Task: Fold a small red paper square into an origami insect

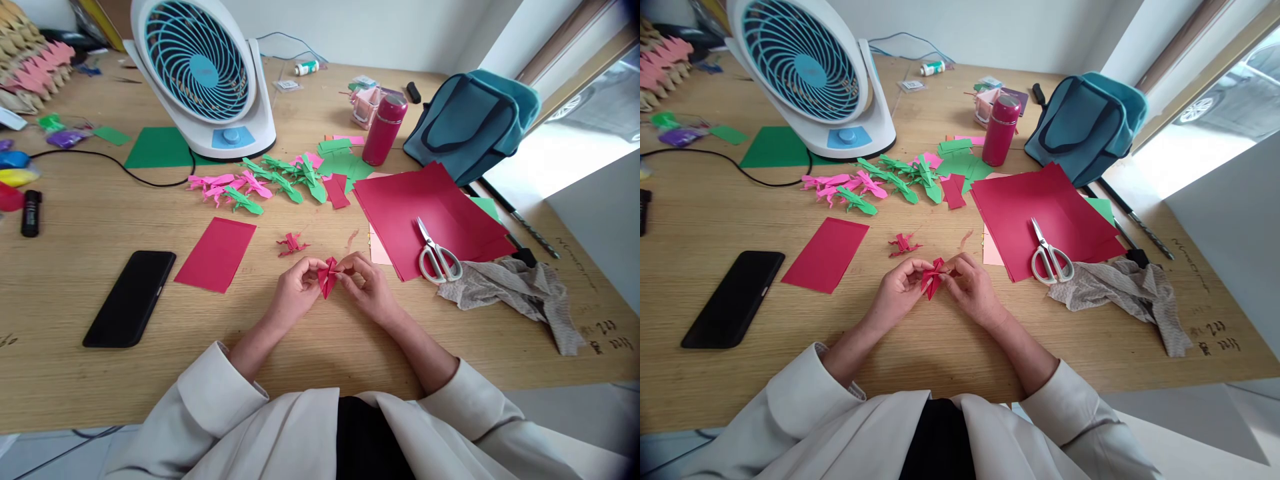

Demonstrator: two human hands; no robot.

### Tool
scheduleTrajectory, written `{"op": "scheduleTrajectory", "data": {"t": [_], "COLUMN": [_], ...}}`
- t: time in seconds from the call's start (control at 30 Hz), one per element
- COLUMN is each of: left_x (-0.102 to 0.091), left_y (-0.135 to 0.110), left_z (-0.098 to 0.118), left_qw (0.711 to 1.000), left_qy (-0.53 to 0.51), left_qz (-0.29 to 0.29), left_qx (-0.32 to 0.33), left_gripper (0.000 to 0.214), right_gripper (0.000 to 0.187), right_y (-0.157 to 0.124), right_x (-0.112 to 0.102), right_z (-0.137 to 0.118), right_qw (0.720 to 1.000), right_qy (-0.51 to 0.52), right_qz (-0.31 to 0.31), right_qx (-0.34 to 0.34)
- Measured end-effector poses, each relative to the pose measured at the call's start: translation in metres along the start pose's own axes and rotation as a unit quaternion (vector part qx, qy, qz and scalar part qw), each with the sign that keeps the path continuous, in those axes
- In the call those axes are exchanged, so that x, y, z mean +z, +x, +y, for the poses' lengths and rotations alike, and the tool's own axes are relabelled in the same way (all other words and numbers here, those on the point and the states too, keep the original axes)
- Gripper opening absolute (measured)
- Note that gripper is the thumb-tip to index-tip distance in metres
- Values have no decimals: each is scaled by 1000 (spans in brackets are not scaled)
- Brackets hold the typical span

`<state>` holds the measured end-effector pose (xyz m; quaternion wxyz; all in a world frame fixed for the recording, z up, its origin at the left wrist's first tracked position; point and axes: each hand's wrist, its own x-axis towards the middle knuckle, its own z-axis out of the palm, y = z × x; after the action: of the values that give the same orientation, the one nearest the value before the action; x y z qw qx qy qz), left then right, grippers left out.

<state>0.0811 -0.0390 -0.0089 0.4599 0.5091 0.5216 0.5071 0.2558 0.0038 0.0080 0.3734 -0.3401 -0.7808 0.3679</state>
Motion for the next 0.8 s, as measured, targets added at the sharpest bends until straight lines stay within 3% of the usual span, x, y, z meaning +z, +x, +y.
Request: {"op": "scheduleTrajectory", "data": {"t": [0.27,0.4,0.6,0.8], "left_x": [5,1,-5,-7], "left_y": [-2,-3,-6,-7], "left_z": [2,5,6,3], "left_qw": [1000,993,934,912], "left_qy": [-12,111,325,375], "left_qz": [-7,-14,-36,-69], "left_qx": [14,37,146,150], "left_gripper": [14,11,9,9], "right_gripper": [8,7,8,9], "right_y": [-1,-1,-2,-4], "right_x": [1,-2,-7,-7], "right_z": [0,-2,-6,-7], "right_qw": [1000,999,974,958], "right_qy": [0,-38,-170,-212], "right_qz": [8,-21,-145,-189], "right_qx": [2,7,-34,-38]}}
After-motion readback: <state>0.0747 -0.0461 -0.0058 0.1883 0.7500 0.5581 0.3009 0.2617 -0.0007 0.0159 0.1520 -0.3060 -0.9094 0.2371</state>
